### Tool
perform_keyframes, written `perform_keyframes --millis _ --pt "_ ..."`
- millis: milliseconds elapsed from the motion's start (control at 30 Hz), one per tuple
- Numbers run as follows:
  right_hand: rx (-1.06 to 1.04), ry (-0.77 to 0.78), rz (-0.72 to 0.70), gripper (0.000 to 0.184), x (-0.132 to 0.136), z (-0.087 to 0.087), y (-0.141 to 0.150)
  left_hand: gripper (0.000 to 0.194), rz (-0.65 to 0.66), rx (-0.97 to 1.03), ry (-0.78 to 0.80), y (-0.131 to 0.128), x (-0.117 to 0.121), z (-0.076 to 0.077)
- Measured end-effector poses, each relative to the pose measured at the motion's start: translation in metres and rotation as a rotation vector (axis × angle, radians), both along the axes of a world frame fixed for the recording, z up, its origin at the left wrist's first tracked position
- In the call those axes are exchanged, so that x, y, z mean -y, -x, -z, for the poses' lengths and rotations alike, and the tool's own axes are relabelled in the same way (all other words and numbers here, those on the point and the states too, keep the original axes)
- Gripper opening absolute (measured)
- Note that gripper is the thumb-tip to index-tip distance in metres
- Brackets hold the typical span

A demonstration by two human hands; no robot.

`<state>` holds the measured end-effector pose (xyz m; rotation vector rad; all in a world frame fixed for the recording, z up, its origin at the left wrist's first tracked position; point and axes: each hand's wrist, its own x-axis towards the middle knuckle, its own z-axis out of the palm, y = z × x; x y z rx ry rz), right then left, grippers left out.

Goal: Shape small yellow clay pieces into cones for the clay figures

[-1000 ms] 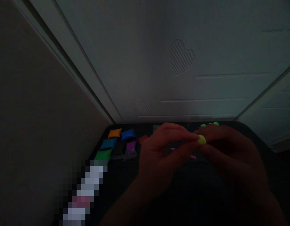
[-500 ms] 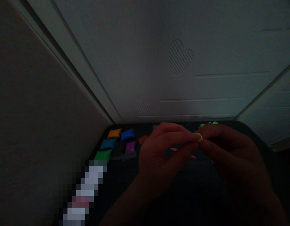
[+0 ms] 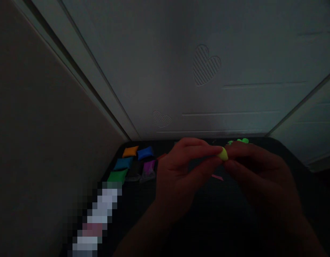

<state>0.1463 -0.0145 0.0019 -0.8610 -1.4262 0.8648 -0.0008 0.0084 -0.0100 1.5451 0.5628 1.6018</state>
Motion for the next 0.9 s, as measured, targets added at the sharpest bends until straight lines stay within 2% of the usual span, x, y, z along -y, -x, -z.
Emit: perform_keyframes --millis 267,367,533,633,700,900 --pt "0.033 -0.036 0.03 0.015 -0.0002 0.001 0.001 0.024 0.026 0.01 0.041 -0.0015 -0.0022 -0.0004" --pt "0.058 -0.06 0.037 0.015 0.0007 0.0007 0.0022 0.02 0.076 0.062 0.078 -0.0031 -0.0035 -0.0008" --pt "0.125 -0.071 0.129 0.01 0.0016 -0.0004 0.0032 0.014 0.162 0.136 0.17 -0.0061 -0.006 -0.0013" --pt "0.112 -0.061 0.115 0.009 0.0009 0.0 0.0019 0.013 0.178 0.133 0.181 -0.0058 -0.0071 -0.0004" --pt "0.045 -0.028 0.082 0.012 -0.0001 0.0012 0.0005 0.016 0.158 0.102 0.144 -0.0046 -0.0069 0.0006" --pt "-0.181 0.146 -0.118 0.013 -0.005 0.0044 -0.0034 0.026 -0.031 -0.057 -0.02 -0.0001 -0.0009 -0.0012"
